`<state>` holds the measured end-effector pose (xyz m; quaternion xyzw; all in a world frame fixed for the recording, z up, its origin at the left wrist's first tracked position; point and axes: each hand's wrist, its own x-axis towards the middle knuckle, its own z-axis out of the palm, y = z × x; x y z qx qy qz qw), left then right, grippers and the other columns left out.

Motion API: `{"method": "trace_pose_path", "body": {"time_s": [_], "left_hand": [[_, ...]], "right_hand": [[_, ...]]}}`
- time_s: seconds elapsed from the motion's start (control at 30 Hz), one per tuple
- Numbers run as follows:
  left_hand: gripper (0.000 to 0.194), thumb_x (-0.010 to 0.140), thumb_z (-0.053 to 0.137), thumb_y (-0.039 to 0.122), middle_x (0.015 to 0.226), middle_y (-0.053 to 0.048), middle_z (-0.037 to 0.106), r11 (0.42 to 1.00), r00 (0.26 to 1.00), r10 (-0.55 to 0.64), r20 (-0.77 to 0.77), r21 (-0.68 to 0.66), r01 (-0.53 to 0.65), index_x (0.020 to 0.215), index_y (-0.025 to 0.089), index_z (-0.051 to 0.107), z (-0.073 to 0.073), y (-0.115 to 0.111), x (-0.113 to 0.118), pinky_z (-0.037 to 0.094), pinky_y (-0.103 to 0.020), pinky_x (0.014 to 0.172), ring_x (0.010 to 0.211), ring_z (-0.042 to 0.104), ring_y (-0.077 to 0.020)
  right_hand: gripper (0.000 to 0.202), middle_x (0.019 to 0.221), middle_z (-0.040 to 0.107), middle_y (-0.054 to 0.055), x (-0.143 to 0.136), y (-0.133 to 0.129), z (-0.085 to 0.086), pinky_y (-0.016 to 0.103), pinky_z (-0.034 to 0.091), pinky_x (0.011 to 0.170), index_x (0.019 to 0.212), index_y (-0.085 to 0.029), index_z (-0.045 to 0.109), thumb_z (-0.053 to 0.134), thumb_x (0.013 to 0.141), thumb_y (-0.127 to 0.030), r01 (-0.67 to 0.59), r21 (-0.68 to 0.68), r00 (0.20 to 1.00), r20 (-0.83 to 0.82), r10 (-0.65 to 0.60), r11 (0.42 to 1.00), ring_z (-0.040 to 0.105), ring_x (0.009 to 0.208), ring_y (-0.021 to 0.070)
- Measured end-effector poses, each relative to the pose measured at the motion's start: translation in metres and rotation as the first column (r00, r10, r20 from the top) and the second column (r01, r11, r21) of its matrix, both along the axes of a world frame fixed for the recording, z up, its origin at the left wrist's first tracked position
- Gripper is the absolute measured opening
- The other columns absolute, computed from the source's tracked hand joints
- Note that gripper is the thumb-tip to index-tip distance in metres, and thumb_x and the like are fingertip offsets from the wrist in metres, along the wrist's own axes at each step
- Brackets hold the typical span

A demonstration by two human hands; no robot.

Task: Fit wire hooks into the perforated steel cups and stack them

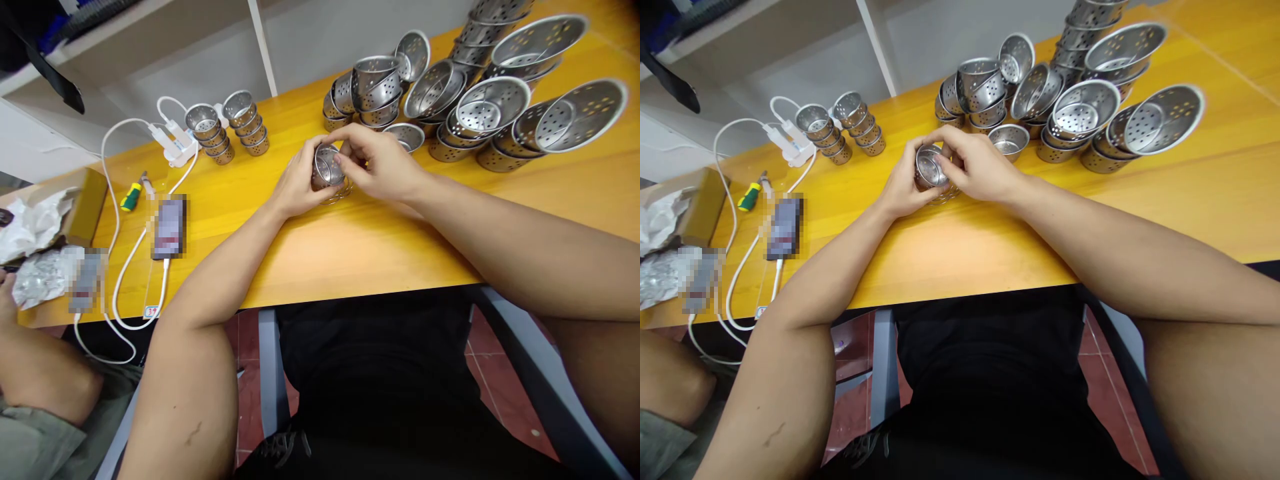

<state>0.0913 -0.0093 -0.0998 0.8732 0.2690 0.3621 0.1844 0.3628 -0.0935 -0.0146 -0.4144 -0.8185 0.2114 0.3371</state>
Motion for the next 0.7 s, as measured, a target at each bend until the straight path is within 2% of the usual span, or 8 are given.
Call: {"method": "trace_pose_path", "body": {"time_s": [0.13,0.2,0.3,0.37,0.43,0.53,0.7], "left_hand": [[0.115,0.097,0.09,0.107,0.169,-0.015,0.079,0.999,0.999,0.009,0.035,-0.042,-0.008,0.177,0.033,0.053,0.0,-0.003,0.003,0.064,-0.063,0.144,0.162,0.083,-0.0408],[0.116,0.096,0.088,0.11,0.17,-0.015,0.079,0.999,0.999,0.008,0.051,-0.049,-0.006,0.176,0.033,0.056,-0.003,-0.001,0.005,0.064,-0.065,0.146,0.165,0.082,-0.0414],[0.118,0.097,0.083,0.113,0.166,-0.012,0.081,0.995,0.992,0.017,0.124,-0.1,-0.004,0.18,0.036,0.052,-0.013,0.01,0.004,0.066,-0.064,0.144,0.162,0.085,-0.0383],[0.111,0.103,0.077,0.112,0.156,-0.01,0.083,0.988,0.983,0.016,0.185,-0.156,0.014,0.181,0.037,0.05,-0.019,0.021,0.001,0.067,-0.063,0.142,0.154,0.088,-0.0347],[0.098,0.109,0.071,0.109,0.149,-0.009,0.084,0.983,0.973,-0.004,0.23,-0.177,0.046,0.171,0.033,0.062,-0.021,0.031,-0.004,0.063,-0.066,0.145,0.152,0.088,-0.0339],[0.088,0.114,0.063,0.107,0.142,-0.009,0.084,0.981,0.967,0.013,0.256,-0.19,0.037,0.153,0.029,0.076,-0.014,0.035,-0.011,0.06,-0.067,0.147,0.145,0.087,-0.0327],[0.092,0.113,0.059,0.11,0.136,-0.009,0.085,0.978,0.97,0.05,0.238,-0.207,0.0,0.15,0.029,0.079,-0.002,0.027,-0.012,0.059,-0.066,0.147,0.14,0.086,-0.0325]], "right_hand": [[0.071,0.116,0.091,0.015,0.004,-0.001,0.005,0.059,0.068,0.101,0.175,-0.035,0.079,0.052,0.129,-0.082,0.027,0.032,0.998,0.054,-0.029,0.999,0.083,0.105,0.0425],[0.072,0.112,0.089,0.013,0.005,0.003,0.002,0.057,0.067,0.099,0.177,-0.035,0.079,0.056,0.128,-0.082,0.024,0.024,0.999,0.033,-0.024,0.999,0.082,0.103,0.0415],[0.078,0.111,0.087,0.013,0.008,0.012,-0.006,0.055,0.065,0.095,0.177,-0.03,0.078,0.059,0.127,-0.086,0.0,0.01,0.999,-0.041,0.001,1.0,0.08,0.098,0.0381],[0.082,0.113,0.087,0.014,0.011,0.017,-0.009,0.055,0.064,0.094,0.173,-0.027,0.081,0.058,0.126,-0.091,-0.015,0.009,0.996,-0.084,0.016,1.0,0.079,0.1,0.0374],[0.082,0.12,0.088,0.016,0.013,0.019,-0.009,0.057,0.066,0.096,0.161,-0.031,0.087,0.057,0.124,-0.098,-0.036,0.009,0.997,-0.071,0.037,0.999,0.079,0.106,0.0398],[0.082,0.134,0.087,0.017,0.014,0.017,-0.004,0.065,0.069,0.105,0.147,-0.038,0.091,0.057,0.117,-0.106,-0.079,-0.007,0.997,-0.002,0.079,0.997,0.08,0.116,0.0456],[0.083,0.149,0.083,0.018,0.011,0.016,-0.004,0.074,0.065,0.122,0.152,-0.045,0.09,0.054,0.115,-0.111,-0.094,0.036,0.995,-0.017,0.095,0.995,0.073,0.145,0.0529]]}}
